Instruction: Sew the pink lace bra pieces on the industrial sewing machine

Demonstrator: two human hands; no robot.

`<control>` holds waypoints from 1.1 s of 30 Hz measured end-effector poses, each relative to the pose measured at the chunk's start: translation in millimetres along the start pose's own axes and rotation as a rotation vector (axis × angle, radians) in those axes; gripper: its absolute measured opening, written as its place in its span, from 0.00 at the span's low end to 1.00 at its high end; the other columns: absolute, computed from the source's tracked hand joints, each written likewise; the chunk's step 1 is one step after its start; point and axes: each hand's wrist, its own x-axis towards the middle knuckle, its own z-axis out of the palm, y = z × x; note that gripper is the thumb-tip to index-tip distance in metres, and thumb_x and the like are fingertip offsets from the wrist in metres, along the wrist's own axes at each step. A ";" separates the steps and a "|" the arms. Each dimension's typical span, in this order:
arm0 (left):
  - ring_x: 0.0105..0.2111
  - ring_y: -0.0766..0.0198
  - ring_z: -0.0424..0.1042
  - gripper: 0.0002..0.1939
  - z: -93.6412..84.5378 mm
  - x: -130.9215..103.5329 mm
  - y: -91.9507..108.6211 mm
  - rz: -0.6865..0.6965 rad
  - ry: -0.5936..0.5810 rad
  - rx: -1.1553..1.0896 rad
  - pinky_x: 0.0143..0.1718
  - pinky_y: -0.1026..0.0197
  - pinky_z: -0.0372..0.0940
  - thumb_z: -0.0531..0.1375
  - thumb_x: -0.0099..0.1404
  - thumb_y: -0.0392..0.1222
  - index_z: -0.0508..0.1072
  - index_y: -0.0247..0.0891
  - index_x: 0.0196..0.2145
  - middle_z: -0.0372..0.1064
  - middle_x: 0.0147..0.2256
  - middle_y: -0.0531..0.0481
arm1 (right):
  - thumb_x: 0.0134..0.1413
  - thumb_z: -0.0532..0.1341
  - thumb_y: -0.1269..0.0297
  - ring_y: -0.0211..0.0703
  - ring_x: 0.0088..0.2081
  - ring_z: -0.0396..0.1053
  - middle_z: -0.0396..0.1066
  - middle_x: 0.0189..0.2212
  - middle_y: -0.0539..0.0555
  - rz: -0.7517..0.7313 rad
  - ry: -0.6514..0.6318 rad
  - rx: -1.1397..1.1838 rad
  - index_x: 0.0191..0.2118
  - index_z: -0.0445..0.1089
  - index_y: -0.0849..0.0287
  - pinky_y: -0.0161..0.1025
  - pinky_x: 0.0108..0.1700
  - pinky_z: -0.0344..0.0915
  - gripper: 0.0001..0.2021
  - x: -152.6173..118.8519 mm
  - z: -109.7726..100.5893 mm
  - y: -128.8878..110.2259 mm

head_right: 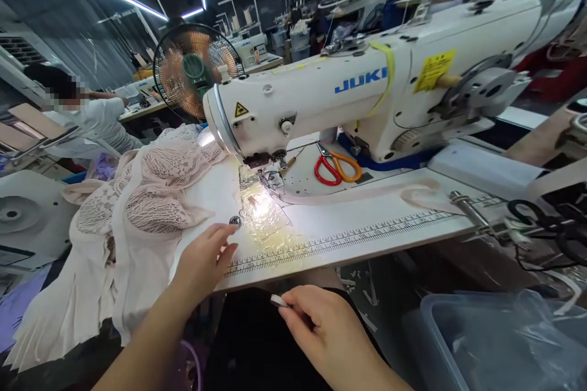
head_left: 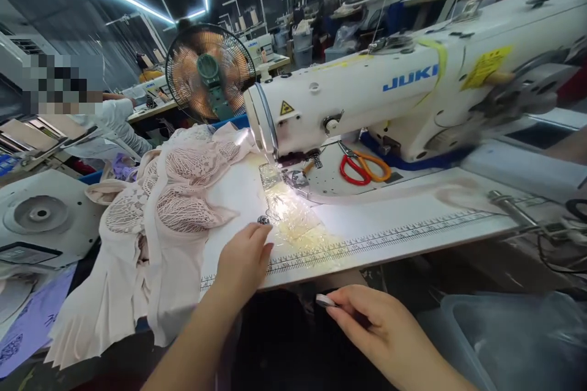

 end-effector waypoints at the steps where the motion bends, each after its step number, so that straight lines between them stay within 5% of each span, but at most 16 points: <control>1: 0.44 0.54 0.68 0.17 -2.8 12.8 -4.8 -0.010 -0.012 0.101 0.38 0.56 0.64 0.53 0.63 0.34 0.64 0.38 0.50 0.65 0.49 0.42 | 0.59 0.52 0.62 0.39 0.26 0.68 0.70 0.23 0.50 -0.010 0.002 -0.016 0.32 0.70 0.57 0.35 0.28 0.62 0.11 -0.5 0.3 2.7; 5: 0.41 0.53 0.69 0.14 -9.2 48.6 -20.0 -0.002 -0.153 0.168 0.35 0.56 0.64 0.53 0.61 0.31 0.69 0.34 0.46 0.65 0.45 0.39 | 0.60 0.51 0.62 0.37 0.26 0.69 0.70 0.25 0.48 -0.077 0.002 -0.019 0.33 0.69 0.56 0.34 0.29 0.64 0.11 -1.4 3.1 11.6; 9: 0.34 0.61 0.69 0.08 -11.3 41.2 -25.3 0.014 -0.150 0.009 0.33 0.61 0.65 0.55 0.61 0.33 0.71 0.34 0.39 0.66 0.39 0.44 | 0.60 0.53 0.64 0.35 0.24 0.68 0.68 0.22 0.46 -0.179 0.127 -0.070 0.32 0.68 0.55 0.32 0.26 0.63 0.09 2.4 4.1 15.0; 14: 0.26 0.68 0.70 0.14 14.4 -13.5 -5.4 -0.103 -0.132 -1.197 0.30 0.65 0.68 0.63 0.57 0.43 0.71 0.36 0.40 0.68 0.29 0.51 | 0.58 0.55 0.71 0.34 0.24 0.68 0.69 0.23 0.47 -0.423 0.409 -0.126 0.38 0.67 0.56 0.32 0.27 0.65 0.05 14.2 5.7 1.3; 18: 0.23 0.71 0.71 0.19 43.9 -46.7 20.1 -0.366 -0.150 -1.703 0.27 0.70 0.68 0.70 0.49 0.47 0.75 0.36 0.37 0.71 0.25 0.52 | 0.57 0.57 0.75 0.35 0.23 0.66 0.69 0.23 0.49 -0.542 0.408 -0.128 0.40 0.66 0.59 0.32 0.26 0.64 0.06 21.0 14.0 -6.9; 23: 0.23 0.70 0.73 0.17 53.2 -55.7 32.8 -0.482 -0.078 -1.851 0.27 0.70 0.70 0.72 0.47 0.43 0.77 0.36 0.34 0.74 0.25 0.51 | 0.57 0.56 0.77 0.37 0.24 0.64 0.69 0.23 0.52 -0.600 0.335 -0.207 0.47 0.65 0.65 0.34 0.24 0.63 0.13 17.8 23.5 1.4; 27: 0.24 0.70 0.73 0.16 51.2 -56.3 34.2 -0.491 -0.056 -1.867 0.27 0.70 0.71 0.72 0.47 0.41 0.76 0.35 0.34 0.74 0.25 0.50 | 0.57 0.52 0.79 0.39 0.26 0.65 0.70 0.26 0.54 -0.641 0.247 -0.180 0.60 0.54 0.67 0.36 0.25 0.65 0.25 11.2 25.9 5.9; 33: 0.23 0.69 0.73 0.16 53.8 -57.9 33.8 -0.507 -0.054 -1.867 0.26 0.70 0.71 0.72 0.47 0.41 0.75 0.33 0.33 0.74 0.25 0.50 | 0.57 0.51 0.78 0.39 0.25 0.66 0.69 0.25 0.53 -0.604 0.221 -0.208 0.62 0.51 0.64 0.35 0.24 0.65 0.27 6.0 25.9 1.6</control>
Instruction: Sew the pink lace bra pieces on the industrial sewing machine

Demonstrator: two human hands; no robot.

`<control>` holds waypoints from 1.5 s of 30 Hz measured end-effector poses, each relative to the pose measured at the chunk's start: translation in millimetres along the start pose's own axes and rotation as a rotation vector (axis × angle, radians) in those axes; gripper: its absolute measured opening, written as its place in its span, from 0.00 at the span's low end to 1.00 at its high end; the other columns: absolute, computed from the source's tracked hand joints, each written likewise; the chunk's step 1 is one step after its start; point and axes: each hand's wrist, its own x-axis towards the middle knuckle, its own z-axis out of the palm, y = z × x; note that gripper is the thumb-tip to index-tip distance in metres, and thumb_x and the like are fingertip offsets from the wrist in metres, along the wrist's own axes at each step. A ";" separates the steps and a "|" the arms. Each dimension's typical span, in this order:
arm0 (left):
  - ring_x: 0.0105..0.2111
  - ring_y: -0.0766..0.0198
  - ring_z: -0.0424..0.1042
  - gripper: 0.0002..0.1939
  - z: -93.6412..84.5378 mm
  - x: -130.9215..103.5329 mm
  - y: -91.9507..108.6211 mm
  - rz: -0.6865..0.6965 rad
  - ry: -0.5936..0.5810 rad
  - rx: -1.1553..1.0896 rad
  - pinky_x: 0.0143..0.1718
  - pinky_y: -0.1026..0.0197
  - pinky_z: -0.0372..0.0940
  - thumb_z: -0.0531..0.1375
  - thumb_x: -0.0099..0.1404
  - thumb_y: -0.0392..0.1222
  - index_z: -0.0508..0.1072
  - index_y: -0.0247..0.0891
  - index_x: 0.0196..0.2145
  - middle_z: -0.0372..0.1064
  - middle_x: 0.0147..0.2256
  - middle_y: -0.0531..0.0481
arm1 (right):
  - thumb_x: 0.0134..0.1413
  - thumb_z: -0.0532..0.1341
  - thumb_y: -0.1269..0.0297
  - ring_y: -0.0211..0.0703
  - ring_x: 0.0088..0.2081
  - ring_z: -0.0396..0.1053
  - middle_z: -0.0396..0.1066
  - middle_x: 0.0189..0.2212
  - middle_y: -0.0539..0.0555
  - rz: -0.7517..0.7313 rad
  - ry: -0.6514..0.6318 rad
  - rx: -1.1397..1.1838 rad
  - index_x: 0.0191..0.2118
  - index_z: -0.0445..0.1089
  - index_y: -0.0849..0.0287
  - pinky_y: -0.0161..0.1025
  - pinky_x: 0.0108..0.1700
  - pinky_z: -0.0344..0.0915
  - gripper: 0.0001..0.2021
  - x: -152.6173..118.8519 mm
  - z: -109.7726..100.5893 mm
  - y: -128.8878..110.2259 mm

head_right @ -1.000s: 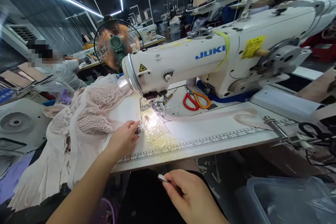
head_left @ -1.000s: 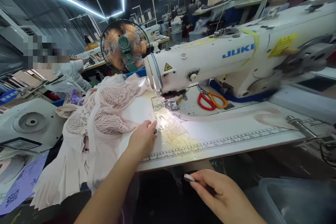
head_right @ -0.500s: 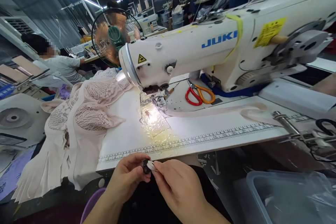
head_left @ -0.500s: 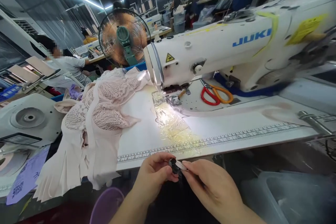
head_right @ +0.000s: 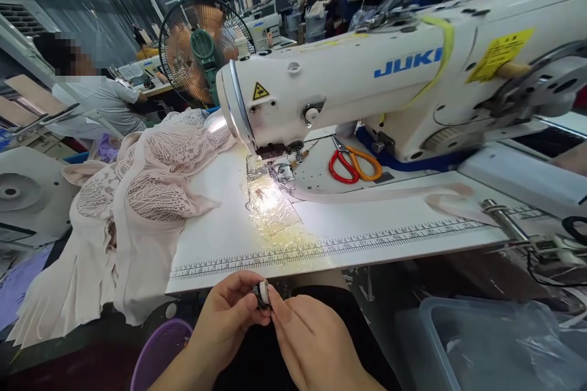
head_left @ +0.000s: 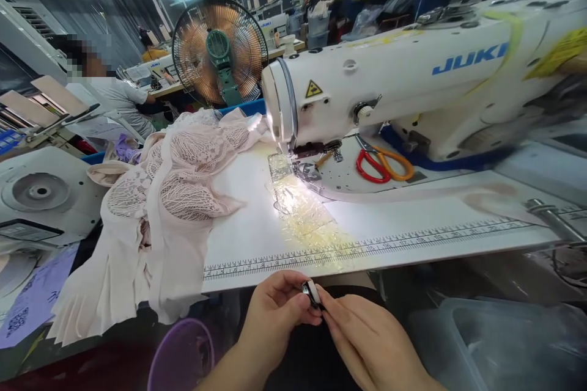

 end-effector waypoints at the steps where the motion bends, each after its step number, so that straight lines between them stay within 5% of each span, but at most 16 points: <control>1: 0.24 0.69 0.73 0.17 -0.4 -0.2 0.0 -0.008 0.006 0.003 0.26 0.70 0.71 0.72 0.47 0.42 0.75 0.33 0.33 0.74 0.25 0.50 | 0.57 0.50 0.78 0.39 0.25 0.66 0.69 0.25 0.52 0.005 -0.017 -0.014 0.63 0.50 0.64 0.35 0.24 0.65 0.27 1.0 -1.1 -0.5; 11: 0.21 0.71 0.72 0.18 5.6 -1.6 2.2 -0.094 0.013 -0.055 0.23 0.71 0.70 0.73 0.45 0.43 0.76 0.32 0.31 0.72 0.24 0.50 | 0.57 0.49 0.79 0.38 0.23 0.64 0.68 0.23 0.50 -0.028 -0.092 -0.016 0.61 0.51 0.62 0.34 0.22 0.62 0.26 11.2 -7.4 -3.4; 16: 0.17 0.71 0.69 0.17 5.9 -1.0 -2.6 -0.097 0.000 -0.038 0.19 0.72 0.67 0.72 0.46 0.46 0.75 0.32 0.29 0.71 0.19 0.50 | 0.58 0.50 0.77 0.38 0.22 0.63 0.67 0.21 0.51 0.026 -0.125 -0.021 0.39 0.66 0.62 0.34 0.23 0.61 0.09 9.9 -12.2 -9.9; 28: 0.17 0.72 0.69 0.13 -0.1 -1.9 -6.7 -0.226 -0.234 -0.036 0.15 0.76 0.62 0.71 0.49 0.45 0.79 0.34 0.31 0.68 0.20 0.51 | 0.58 0.49 0.75 0.35 0.22 0.58 0.60 0.19 0.47 0.207 -0.052 0.020 0.25 0.62 0.58 0.34 0.25 0.55 0.12 26.4 -26.9 -8.5; 33: 0.17 0.74 0.67 0.16 1.0 -1.9 -3.6 -0.241 -0.207 0.040 0.16 0.76 0.60 0.72 0.47 0.45 0.79 0.32 0.31 0.68 0.19 0.50 | 0.60 0.50 0.73 0.34 0.23 0.61 0.63 0.20 0.47 0.291 -0.075 0.098 0.25 0.62 0.57 0.33 0.26 0.57 0.13 27.2 -37.7 -5.6; 39: 0.18 0.73 0.68 0.16 0.6 0.7 2.0 -0.160 -0.129 -0.050 0.18 0.75 0.60 0.72 0.48 0.42 0.78 0.34 0.34 0.69 0.20 0.51 | 0.58 0.50 0.71 0.32 0.20 0.58 0.58 0.18 0.44 0.359 -0.238 0.173 0.23 0.57 0.56 0.31 0.22 0.55 0.12 16.1 -57.8 -7.8; 45: 0.18 0.75 0.67 0.11 -0.3 0.3 2.8 -0.139 -0.203 -0.167 0.18 0.76 0.58 0.69 0.54 0.40 0.71 0.36 0.32 0.69 0.23 0.52 | 0.57 0.50 0.70 0.35 0.23 0.59 0.59 0.20 0.45 0.482 -0.397 0.262 0.23 0.57 0.56 0.32 0.24 0.55 0.11 9.3 -35.5 -0.5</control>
